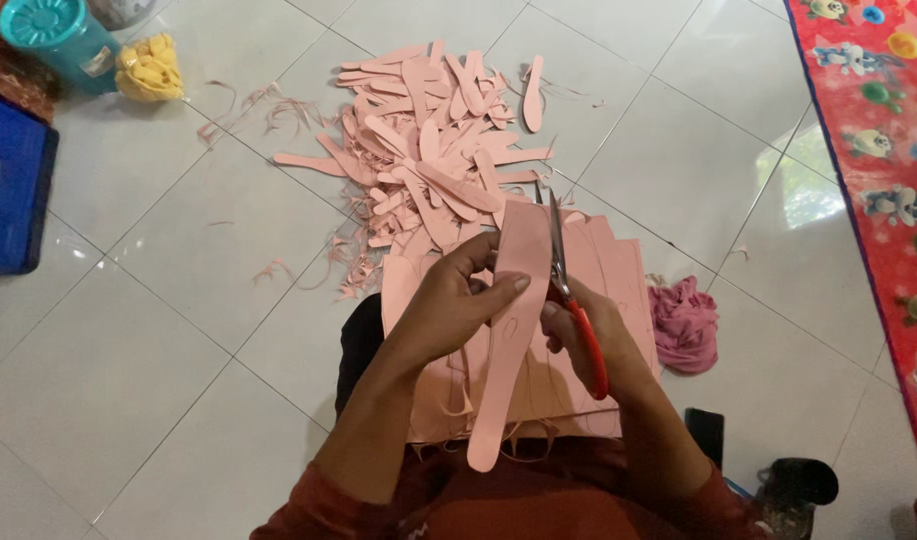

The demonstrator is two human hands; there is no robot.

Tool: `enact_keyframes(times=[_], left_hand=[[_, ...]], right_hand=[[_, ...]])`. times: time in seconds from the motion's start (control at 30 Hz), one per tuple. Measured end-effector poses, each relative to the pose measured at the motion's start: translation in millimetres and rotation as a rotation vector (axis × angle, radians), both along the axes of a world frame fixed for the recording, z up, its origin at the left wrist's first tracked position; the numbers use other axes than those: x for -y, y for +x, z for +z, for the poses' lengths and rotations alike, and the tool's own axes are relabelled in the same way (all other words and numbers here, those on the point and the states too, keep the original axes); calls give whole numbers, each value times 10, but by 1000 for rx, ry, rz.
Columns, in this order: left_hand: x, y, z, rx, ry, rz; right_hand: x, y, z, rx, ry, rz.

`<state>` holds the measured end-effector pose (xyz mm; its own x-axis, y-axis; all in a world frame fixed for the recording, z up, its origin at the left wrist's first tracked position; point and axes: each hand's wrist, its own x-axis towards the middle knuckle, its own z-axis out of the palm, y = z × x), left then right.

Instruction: The person sits on the floor and uses red-handled scissors to cut elongated oval shapes from a sheet of pink foam. They follow pre-drawn outlines, rotate the material as needed, and accumulate a pile of finished cutouts and trimmings on the floor.

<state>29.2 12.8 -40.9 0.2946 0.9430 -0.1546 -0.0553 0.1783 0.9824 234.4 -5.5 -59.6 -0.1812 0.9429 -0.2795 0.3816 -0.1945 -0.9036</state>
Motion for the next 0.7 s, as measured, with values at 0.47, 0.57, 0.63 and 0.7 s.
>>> enact_keyframes(times=[0.47,0.57,0.63,0.7], left_hand=[[-23,-103,81,-76,8,-83],[-14,-102,88,-69,1,-115],[-9,-95,82,-93,-18,-123],[-12,-100,69,-160,-51,-119]], right_hand=[[7,27,39,61,-15,12],[-20,72,6,4,66,65],[-19,83,-11,-9,95,75],[-14,81,-11,-27,93,71]])
